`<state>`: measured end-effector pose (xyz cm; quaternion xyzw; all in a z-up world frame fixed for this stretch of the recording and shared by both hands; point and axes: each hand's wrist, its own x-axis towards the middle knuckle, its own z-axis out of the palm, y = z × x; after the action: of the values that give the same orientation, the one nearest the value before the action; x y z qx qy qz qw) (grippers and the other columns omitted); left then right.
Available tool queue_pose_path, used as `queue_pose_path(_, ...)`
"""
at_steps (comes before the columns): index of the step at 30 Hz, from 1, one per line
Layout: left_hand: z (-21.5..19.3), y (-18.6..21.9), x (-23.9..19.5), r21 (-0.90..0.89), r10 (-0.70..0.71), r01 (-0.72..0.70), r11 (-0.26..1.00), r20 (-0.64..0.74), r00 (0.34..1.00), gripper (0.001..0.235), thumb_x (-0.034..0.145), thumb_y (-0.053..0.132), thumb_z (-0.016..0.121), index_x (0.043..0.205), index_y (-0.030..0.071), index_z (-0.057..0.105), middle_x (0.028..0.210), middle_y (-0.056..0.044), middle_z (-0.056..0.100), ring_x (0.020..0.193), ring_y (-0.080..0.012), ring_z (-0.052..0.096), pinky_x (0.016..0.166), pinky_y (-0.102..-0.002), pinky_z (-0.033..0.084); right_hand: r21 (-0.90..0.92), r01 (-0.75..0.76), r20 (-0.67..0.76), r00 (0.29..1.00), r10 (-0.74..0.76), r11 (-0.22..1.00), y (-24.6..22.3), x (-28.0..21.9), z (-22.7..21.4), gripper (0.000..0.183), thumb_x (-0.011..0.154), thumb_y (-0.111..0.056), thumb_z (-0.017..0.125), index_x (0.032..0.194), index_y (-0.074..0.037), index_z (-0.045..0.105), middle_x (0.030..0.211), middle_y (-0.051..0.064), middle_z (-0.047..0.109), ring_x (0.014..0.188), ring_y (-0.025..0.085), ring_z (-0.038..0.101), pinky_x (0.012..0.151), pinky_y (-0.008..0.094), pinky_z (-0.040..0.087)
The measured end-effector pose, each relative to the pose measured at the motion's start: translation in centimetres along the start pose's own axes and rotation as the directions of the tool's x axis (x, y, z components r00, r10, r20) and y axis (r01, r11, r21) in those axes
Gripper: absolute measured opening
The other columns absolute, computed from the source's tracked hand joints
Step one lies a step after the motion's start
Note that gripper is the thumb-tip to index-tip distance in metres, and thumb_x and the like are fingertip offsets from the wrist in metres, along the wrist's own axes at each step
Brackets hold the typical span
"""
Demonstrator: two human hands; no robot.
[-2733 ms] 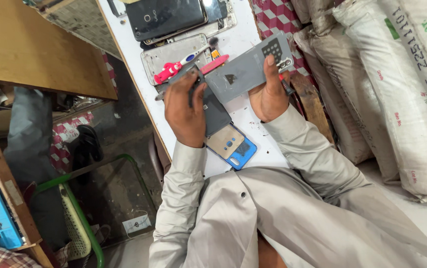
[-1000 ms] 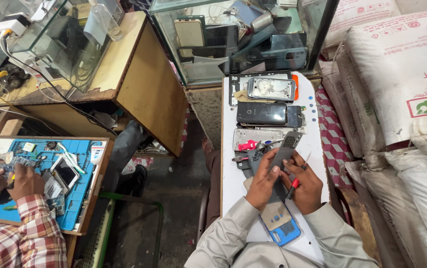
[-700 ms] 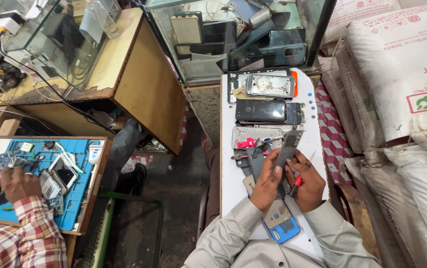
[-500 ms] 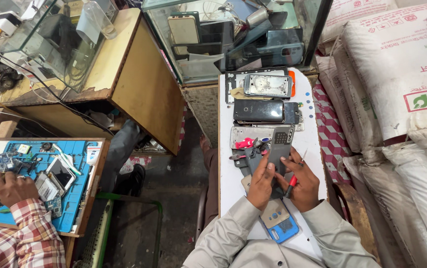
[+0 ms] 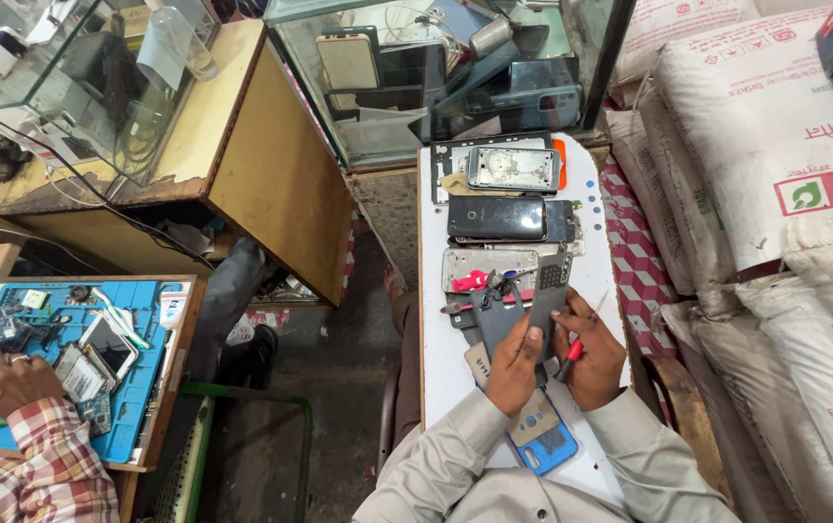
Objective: The person uses a screwdriver to remove screws from the back cover of a grey smartphone. They carefully pry the cover open and remove it, placing it on the table. The person continues to work on the phone's internal components.
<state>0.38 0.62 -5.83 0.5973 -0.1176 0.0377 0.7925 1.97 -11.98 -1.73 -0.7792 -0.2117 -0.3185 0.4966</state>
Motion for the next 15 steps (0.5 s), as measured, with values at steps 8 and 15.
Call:
queue_pose_path(8, 0.3, 3.7, 0.4, -0.016, -0.102, 0.102, 0.995, -0.007, 0.995, 0.062, 0.111, 0.037, 0.04, 0.163, 0.003, 0.034, 0.141, -0.018, 0.054, 0.119, -0.027, 0.051, 0.104, -0.037, 0.042, 0.175, -0.034, 0.101, 0.995, 0.016, 0.984, 1.1, -0.6, -0.1, 0.043, 0.082, 0.003, 0.075, 0.123, 0.004, 0.06, 0.147, 0.03, 0.051, 0.13, 0.035, 0.06, 0.101, 0.041, 0.055)
queue_pose_path(15, 2.2, 10.0, 0.2, 0.505, 0.166, -0.245, 0.827, 0.198, 0.966, 0.052, 0.112, 0.024, 0.045, 0.159, 0.001, 0.038, 0.162, -0.021, 0.045, 0.153, -0.0411, 0.04, 0.123, -0.044, 0.035, 0.629, -0.352, 0.079, 0.916, 0.394, 0.693, 5.6, -2.6, -0.1, 0.018, 0.097, 0.009, 0.066, 0.113, 0.0, 0.063, 0.127, 0.022, 0.068, 0.122, 0.026, 0.067, 0.095, 0.036, 0.058)
